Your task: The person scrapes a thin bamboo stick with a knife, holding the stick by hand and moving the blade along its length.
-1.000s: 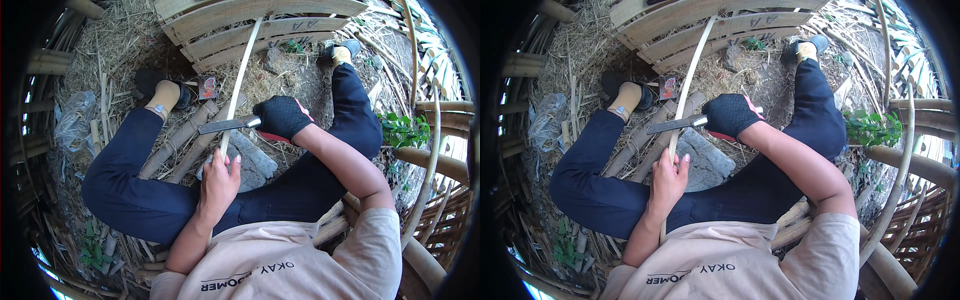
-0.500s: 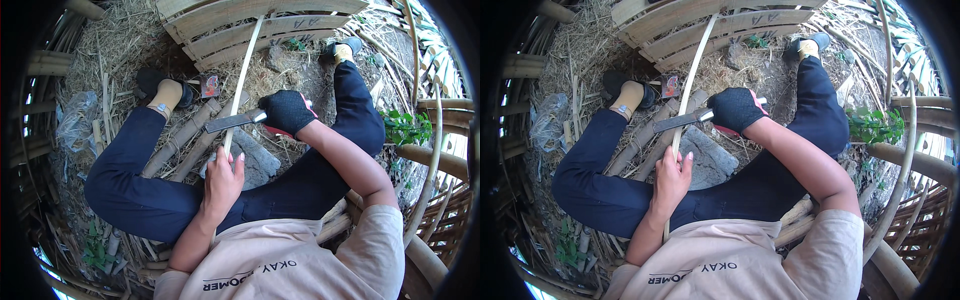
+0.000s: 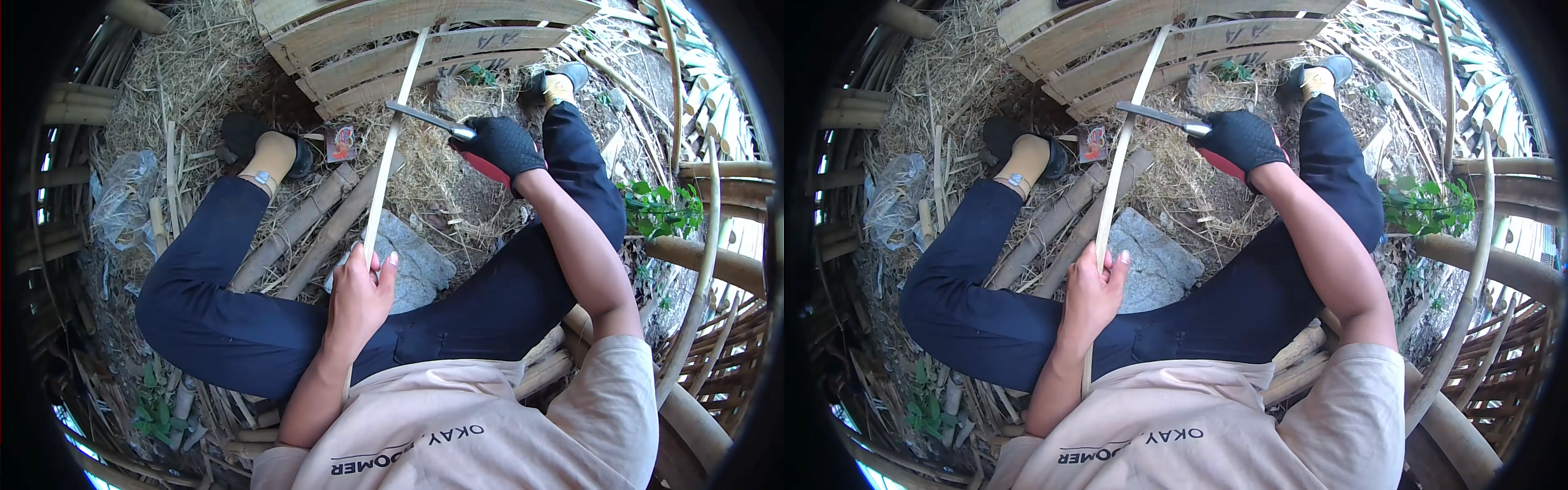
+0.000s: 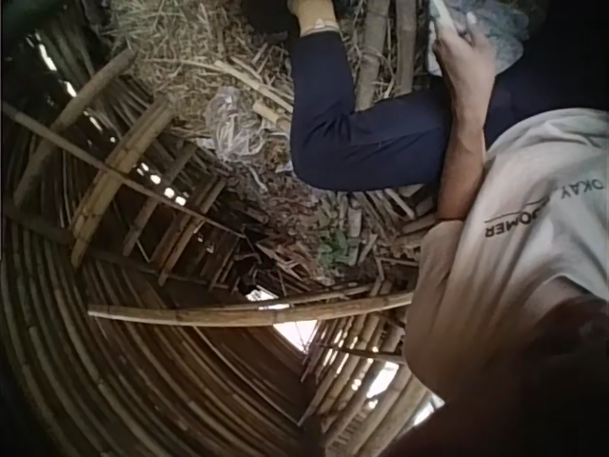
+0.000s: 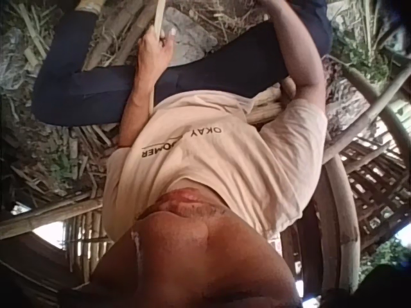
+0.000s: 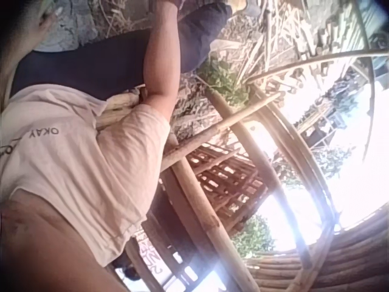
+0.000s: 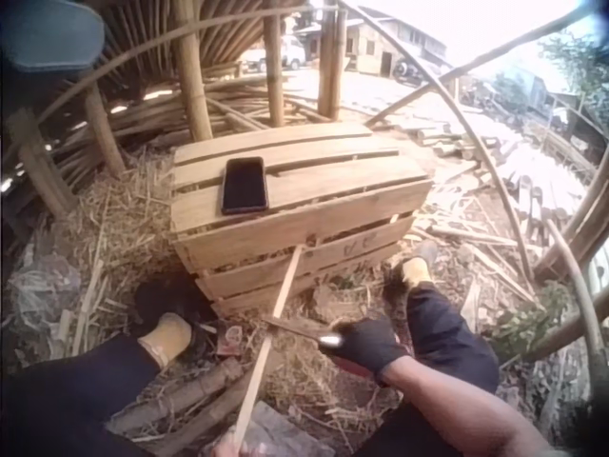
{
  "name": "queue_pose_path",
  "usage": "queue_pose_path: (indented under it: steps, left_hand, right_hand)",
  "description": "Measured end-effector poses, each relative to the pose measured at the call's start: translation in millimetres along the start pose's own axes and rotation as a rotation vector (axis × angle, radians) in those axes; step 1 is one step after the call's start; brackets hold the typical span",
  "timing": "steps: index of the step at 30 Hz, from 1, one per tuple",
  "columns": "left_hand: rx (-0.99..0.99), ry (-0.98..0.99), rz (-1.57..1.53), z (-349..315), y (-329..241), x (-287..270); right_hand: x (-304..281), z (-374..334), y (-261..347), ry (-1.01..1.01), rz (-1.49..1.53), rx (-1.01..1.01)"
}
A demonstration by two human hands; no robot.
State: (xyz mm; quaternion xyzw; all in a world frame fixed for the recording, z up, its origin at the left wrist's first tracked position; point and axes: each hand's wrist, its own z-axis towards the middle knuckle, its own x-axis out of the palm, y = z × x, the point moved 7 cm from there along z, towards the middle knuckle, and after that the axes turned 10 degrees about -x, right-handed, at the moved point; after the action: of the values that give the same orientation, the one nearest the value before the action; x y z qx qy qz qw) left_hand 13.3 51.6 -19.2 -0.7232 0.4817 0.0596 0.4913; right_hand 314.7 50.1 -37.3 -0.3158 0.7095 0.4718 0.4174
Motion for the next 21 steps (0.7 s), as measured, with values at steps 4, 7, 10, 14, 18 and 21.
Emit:
queue_pose_path:
  steps: [4,7,10,14,18,21]
  left_hand:
    - [0.074,0.025,-0.124,12,19,4]
    - [0.040,0.101,-0.186,17,23,8]
    - [0.102,0.092,-0.248,16,25,12]
    - [0.103,0.013,-0.117,10,14,7]
    - [0.119,-0.044,-0.025,6,5,4]
    - [0.103,-0.036,-0.054,4,5,4]
  right_hand:
    - [9,-24,55,0.157,-0.003,-0.188]
    - [22,-34,78,0.230,0.017,-0.283]
    - [35,-34,82,0.258,-0.064,-0.290]
    - [40,-26,75,0.261,-0.137,-0.265]
    - [40,-22,72,0.217,-0.170,-0.299]
    - [31,-10,56,0.153,-0.111,-0.177]
